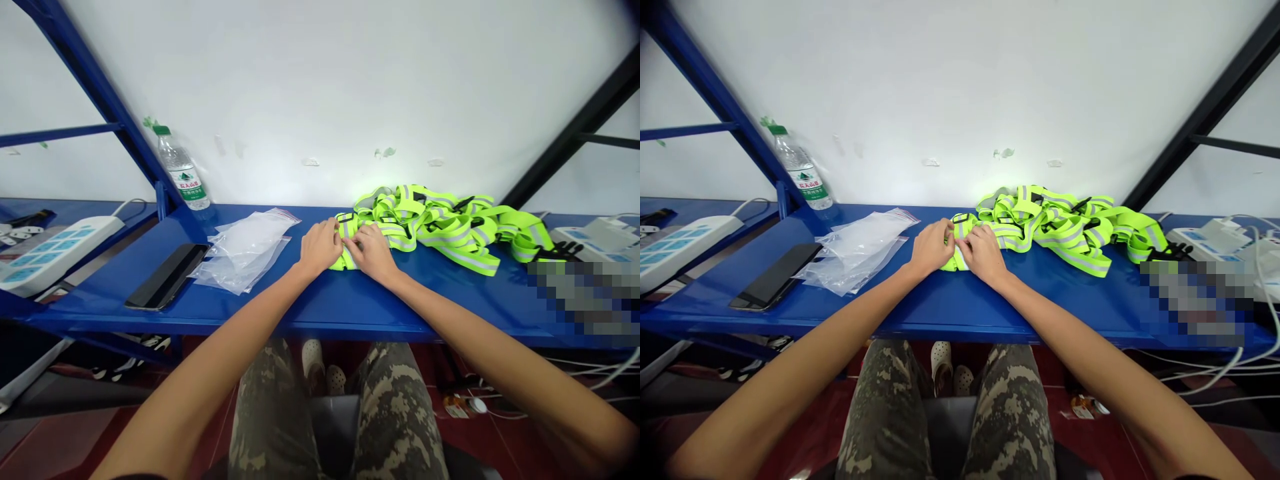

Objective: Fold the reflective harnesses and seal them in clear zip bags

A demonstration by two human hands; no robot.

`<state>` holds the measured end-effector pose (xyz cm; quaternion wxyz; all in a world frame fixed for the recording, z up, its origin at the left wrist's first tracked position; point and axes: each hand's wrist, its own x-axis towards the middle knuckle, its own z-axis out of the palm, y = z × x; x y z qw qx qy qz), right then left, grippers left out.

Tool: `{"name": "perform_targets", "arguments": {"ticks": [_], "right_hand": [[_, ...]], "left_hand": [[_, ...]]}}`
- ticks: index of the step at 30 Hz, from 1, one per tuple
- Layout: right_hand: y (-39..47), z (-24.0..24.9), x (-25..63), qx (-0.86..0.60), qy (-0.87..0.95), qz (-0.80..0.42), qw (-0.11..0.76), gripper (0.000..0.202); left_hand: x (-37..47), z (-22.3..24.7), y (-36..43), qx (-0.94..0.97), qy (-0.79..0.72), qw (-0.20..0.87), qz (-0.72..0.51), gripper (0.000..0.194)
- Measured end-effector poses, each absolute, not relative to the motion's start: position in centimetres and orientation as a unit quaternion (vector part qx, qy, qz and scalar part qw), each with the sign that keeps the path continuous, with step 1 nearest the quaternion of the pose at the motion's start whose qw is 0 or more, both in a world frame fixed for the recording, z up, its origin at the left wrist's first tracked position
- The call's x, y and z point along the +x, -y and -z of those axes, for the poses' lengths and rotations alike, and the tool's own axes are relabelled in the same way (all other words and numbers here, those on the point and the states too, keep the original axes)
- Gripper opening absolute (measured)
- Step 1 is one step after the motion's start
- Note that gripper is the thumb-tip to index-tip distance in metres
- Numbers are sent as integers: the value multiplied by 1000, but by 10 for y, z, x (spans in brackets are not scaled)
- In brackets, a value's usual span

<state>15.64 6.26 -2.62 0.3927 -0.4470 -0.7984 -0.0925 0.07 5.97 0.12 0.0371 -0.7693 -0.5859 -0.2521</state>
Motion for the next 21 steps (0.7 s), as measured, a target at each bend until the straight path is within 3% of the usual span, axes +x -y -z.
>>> {"name": "perform_targets", "arguments": {"ticks": [5,9,15,21], "right_hand": [[-45,20,169,-430,847,41,309,36],[-33,18,186,-367,889,13,274,53],[-36,25,189,-371,885,-5,280,38],[-44,21,185,-402,860,-56,309,36]], "left_hand": [[3,-1,-63,-769,595,31,230,30],[3,-2,-64,-756,615,64,213,27],[0,-1,-48,-779,572,40,255,37],[4,1,-36,-782,545,74,292,33]]}}
